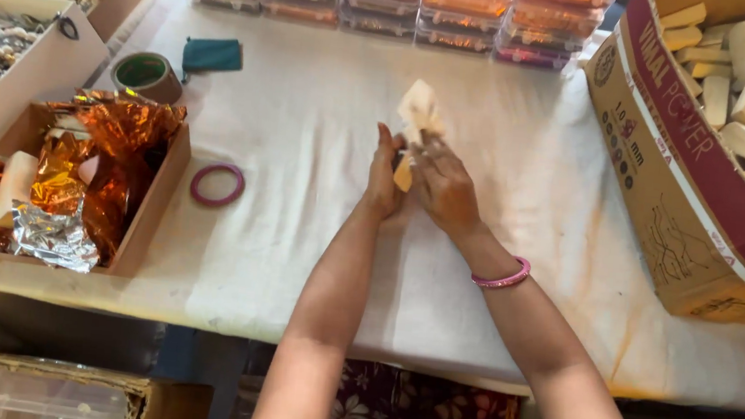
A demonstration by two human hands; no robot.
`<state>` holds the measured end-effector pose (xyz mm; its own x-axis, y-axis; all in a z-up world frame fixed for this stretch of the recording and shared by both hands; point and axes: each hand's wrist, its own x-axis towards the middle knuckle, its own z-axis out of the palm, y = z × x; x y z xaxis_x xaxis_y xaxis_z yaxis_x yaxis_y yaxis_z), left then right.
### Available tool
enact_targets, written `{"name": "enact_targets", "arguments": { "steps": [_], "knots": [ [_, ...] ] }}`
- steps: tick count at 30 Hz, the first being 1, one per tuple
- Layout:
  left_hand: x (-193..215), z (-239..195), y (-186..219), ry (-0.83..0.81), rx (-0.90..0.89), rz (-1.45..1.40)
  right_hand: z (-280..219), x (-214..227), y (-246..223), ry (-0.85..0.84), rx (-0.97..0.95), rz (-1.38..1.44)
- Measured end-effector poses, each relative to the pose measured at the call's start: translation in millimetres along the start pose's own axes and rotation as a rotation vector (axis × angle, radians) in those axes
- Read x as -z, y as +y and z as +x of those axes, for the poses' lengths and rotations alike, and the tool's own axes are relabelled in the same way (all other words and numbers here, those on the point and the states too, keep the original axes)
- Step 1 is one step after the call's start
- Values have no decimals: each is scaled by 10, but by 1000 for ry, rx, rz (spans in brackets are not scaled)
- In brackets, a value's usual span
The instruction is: The person takes small, rectangular wooden blocks from a cardboard box and wipes them with a white cloth. They handle the blocks one by one, rubbing the cloth over the surfaces and edges before placing them on the table.
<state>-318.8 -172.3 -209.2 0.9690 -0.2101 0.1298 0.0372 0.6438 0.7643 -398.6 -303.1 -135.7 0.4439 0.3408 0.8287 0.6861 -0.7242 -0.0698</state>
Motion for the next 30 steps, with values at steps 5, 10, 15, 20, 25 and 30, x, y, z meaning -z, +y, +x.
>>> {"name": "enact_targets", "arguments": {
  "steps": [5, 10, 15, 20, 25, 30],
  "knots": [
    [235, 50, -105, 37, -44, -300, -123, -84, -152, -113, 124, 90],
    [-34, -99, 0, 84, 109, -398, -38, 6, -86, -42, 79, 99],
    [132, -16, -142, -25, -3, -9, -89, 10, -57, -13, -33, -156],
    [-111, -149, 169, 35, -11, -301, -49, -30, -133, -109, 99, 85],
    [-81, -62, 103, 5, 73, -204, 28, -3, -102, -40, 105, -134],
    [99, 21, -26, 49, 22, -53, -109, -112, -22, -38, 1, -41]
  ]
}}
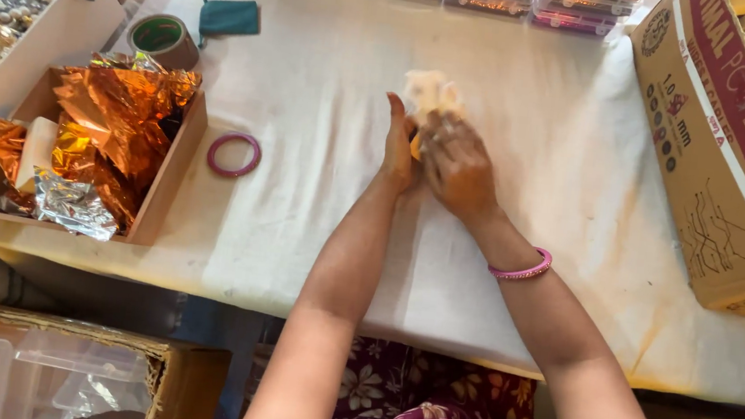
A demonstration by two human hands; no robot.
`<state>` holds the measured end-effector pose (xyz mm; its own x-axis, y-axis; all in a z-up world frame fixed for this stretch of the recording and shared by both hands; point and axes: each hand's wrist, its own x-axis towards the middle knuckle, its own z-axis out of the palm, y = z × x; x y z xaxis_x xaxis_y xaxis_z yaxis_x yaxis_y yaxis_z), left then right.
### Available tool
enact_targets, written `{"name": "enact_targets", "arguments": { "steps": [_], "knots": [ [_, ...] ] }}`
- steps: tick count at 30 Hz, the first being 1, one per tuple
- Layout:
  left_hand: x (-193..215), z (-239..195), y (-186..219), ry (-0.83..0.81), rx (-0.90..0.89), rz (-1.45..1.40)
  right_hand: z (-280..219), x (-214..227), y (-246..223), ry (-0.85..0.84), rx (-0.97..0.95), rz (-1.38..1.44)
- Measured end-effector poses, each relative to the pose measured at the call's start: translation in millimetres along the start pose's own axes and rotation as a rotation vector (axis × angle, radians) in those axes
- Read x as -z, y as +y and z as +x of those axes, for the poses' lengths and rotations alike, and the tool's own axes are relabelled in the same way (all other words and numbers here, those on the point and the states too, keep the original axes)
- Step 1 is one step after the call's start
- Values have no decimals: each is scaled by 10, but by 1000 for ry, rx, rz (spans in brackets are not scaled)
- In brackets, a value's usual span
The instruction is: The person takes small, rectangular wooden blocks from a cardboard box and wipes them with a white cloth. They handle the blocks one by one, rubbing the cloth over the surfaces and edges before placing them on the table.
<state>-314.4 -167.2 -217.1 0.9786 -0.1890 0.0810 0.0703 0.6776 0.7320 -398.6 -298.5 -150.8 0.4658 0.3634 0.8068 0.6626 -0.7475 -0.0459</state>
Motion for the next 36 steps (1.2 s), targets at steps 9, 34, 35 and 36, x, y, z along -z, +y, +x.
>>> {"name": "enact_targets", "arguments": {
  "steps": [9, 34, 35, 36],
  "knots": [
    [-208, -46, 103, -40, 43, -16, 84, 98, 55, 100, -44, -108],
    [-212, -119, 256, 128, -161, 76, -38, 27, 81, 73, -63, 287],
    [-273, -161, 287, 98, -105, -34, 3, 51, 27, 13, 75, 188],
    [-334, -207, 321, 67, -48, -144, 45, 77, -32, -46, 212, 89]
  ]
}}
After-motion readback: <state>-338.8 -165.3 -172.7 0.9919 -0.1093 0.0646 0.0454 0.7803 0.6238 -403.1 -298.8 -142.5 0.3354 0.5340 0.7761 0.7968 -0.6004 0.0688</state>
